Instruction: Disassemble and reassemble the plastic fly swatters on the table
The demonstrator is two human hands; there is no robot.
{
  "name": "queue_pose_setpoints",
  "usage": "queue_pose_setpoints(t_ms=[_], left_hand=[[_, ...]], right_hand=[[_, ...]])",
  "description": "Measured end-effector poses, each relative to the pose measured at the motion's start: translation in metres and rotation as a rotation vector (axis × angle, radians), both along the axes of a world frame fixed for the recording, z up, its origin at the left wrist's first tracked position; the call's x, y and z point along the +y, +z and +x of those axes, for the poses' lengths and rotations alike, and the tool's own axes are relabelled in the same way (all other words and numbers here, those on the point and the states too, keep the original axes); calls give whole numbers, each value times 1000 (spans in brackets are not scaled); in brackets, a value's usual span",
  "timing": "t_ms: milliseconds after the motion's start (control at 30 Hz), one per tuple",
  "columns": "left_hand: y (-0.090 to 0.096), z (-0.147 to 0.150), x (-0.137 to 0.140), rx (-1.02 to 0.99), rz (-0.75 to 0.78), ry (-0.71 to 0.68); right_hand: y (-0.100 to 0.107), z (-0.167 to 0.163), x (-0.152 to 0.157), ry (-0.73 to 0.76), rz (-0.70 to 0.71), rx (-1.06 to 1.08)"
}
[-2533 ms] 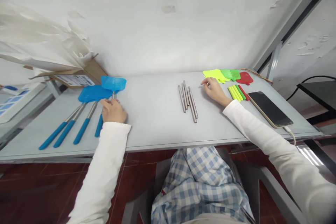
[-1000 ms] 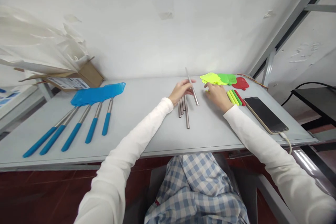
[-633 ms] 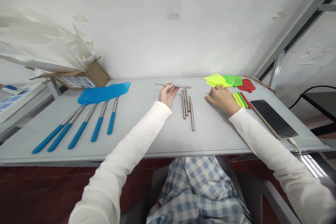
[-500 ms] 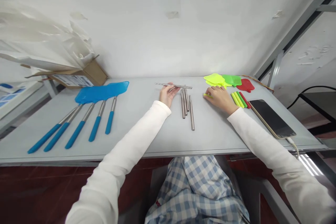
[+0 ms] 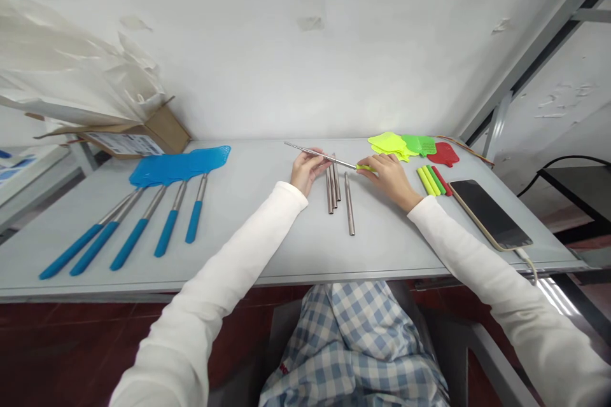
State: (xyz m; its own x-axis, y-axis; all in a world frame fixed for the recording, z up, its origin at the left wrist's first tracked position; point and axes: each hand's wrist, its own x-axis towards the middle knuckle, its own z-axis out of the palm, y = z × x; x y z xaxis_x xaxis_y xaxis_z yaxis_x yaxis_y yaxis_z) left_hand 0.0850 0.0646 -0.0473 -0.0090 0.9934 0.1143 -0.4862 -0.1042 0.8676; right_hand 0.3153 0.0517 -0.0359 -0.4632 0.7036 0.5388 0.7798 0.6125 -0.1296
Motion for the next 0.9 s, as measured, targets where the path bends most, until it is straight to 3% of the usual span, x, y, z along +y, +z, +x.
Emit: queue_pose_setpoints(t_ms=[567, 700, 900], left_hand=[[4, 1, -5, 113, 21, -87], [4, 9, -11, 261, 115, -151], [7, 15, -16, 326, 211, -131]], right_hand=[[1, 0, 0, -41, 73, 177], [2, -11, -9, 3, 18, 158], [-1, -20, -14, 107, -55, 263]])
